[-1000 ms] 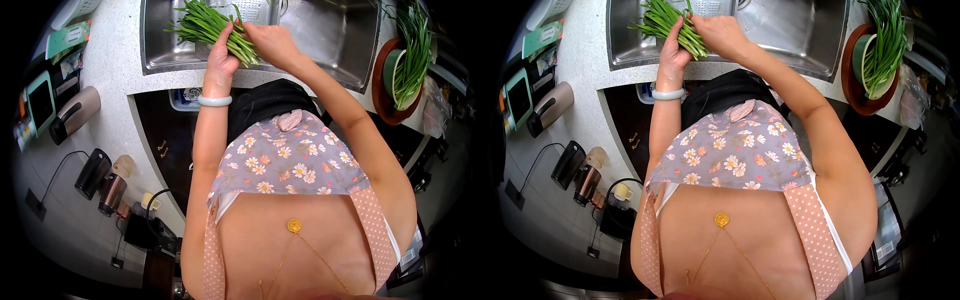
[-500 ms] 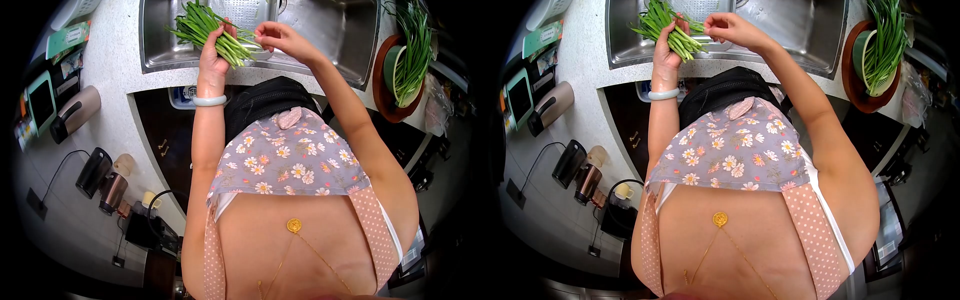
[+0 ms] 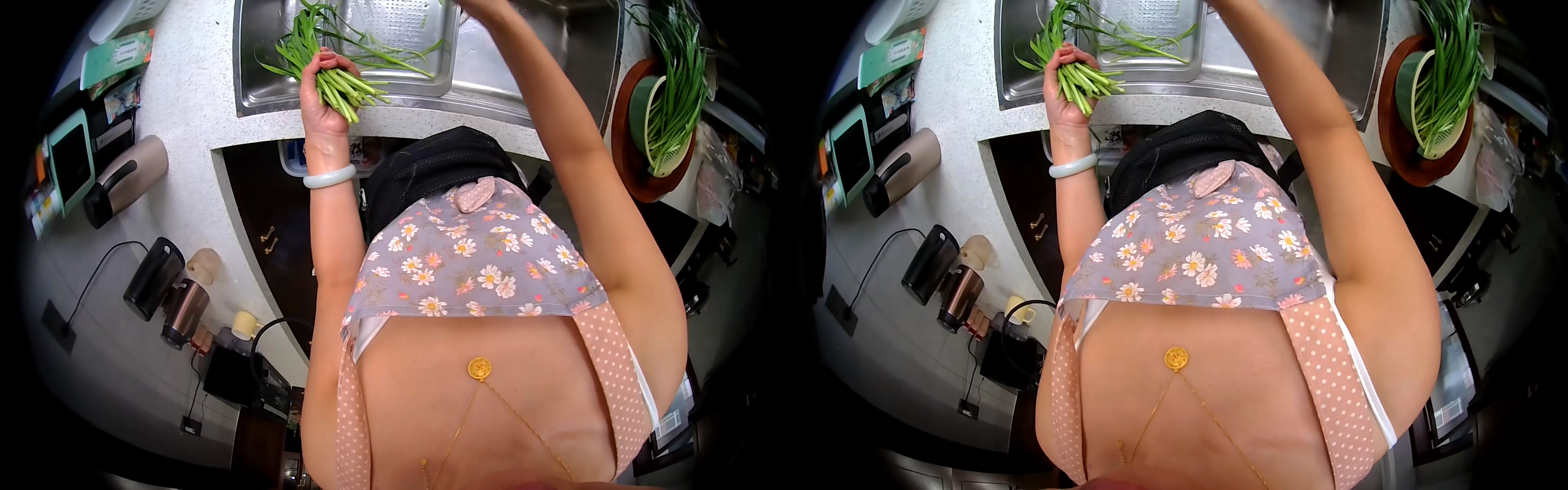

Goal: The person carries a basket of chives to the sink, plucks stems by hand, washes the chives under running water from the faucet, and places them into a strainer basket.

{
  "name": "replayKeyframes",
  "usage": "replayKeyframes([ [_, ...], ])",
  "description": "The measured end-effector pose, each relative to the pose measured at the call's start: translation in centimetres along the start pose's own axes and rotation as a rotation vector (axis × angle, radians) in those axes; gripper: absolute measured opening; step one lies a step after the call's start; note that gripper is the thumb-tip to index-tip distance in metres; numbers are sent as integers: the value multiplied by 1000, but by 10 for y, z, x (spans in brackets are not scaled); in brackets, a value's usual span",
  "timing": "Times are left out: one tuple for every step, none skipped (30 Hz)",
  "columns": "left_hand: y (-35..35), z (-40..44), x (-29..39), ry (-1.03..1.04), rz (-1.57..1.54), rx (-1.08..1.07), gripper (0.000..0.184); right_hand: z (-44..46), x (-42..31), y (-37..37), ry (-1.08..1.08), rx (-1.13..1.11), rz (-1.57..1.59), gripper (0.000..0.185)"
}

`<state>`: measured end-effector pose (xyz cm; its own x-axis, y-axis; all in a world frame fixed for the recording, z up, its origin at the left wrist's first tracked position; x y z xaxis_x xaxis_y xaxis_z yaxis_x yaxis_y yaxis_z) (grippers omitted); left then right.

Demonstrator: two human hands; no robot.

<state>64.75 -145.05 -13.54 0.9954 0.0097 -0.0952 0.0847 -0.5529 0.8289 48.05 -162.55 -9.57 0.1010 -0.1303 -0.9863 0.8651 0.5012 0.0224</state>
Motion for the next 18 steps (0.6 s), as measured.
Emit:
replayKeyframes([
  [-1,0,-1,-12,-14,7,13,-7,5,5,-5,-71,27,24],
  [-5,0,-1,-24,-29,14,13,-20,24,12,76,-85,16,27],
  [-8,0,1,-33,-47,20,12,-31,41,18,157,-101,4,29],
  [-11,0,2,-47,-76,24,13,-44,36,23,232,-133,-162,34],
  [-14,-1,3,-41,-79,27,13,-55,58,30,279,-167,-243,31],
  [-16,-2,5,-35,-81,31,14,-61,78,29,303,-169,-455,28],
  [-18,-3,6,-31,-80,37,14,-67,88,30,326,-168,-666,25],
  [-18,-5,7,-15,-72,44,14,-71,111,27,252,-79,-710,20],
  [-17,-7,8,1,-64,49,14,-68,129,21,189,-53,-805,20],
  [-16,-7,9,17,-56,53,14,-65,145,11,125,-26,-899,20],
  [-15,-8,10,21,-60,47,14,-64,163,2,63,0,-991,21],
  [-15,-9,11,22,-63,42,14,-64,188,-7,107,-81,-1160,25],
  [-15,-10,12,21,-66,37,14,-64,181,-5,131,56,-1115,27],
  [-16,-9,14,31,-47,26,13,-58,161,-1,150,191,-1070,29],
  [-16,-10,14,24,-52,26,13,-51,142,0,168,324,-1023,31],
  [-15,-11,13,20,-57,24,13,-46,133,-2,440,210,-783,30],
  [-14,-12,14,18,-62,21,13,-51,123,9,435,-5,-942,25],
  [-14,-12,14,24,-55,24,14,-56,112,25,424,-223,-1093,24],
])
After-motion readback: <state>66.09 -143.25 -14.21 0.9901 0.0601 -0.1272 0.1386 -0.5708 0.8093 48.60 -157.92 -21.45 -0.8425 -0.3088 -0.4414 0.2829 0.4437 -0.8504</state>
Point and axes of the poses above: each hand's wrist, its own z-axis towards the middle knuckle, its own y-axis out of the palm, x = y × z, the point moved 1 cm from there along z, towards the middle knuckle, and after that the axes turned 4 degrees about -y, right-handed, at the moved point
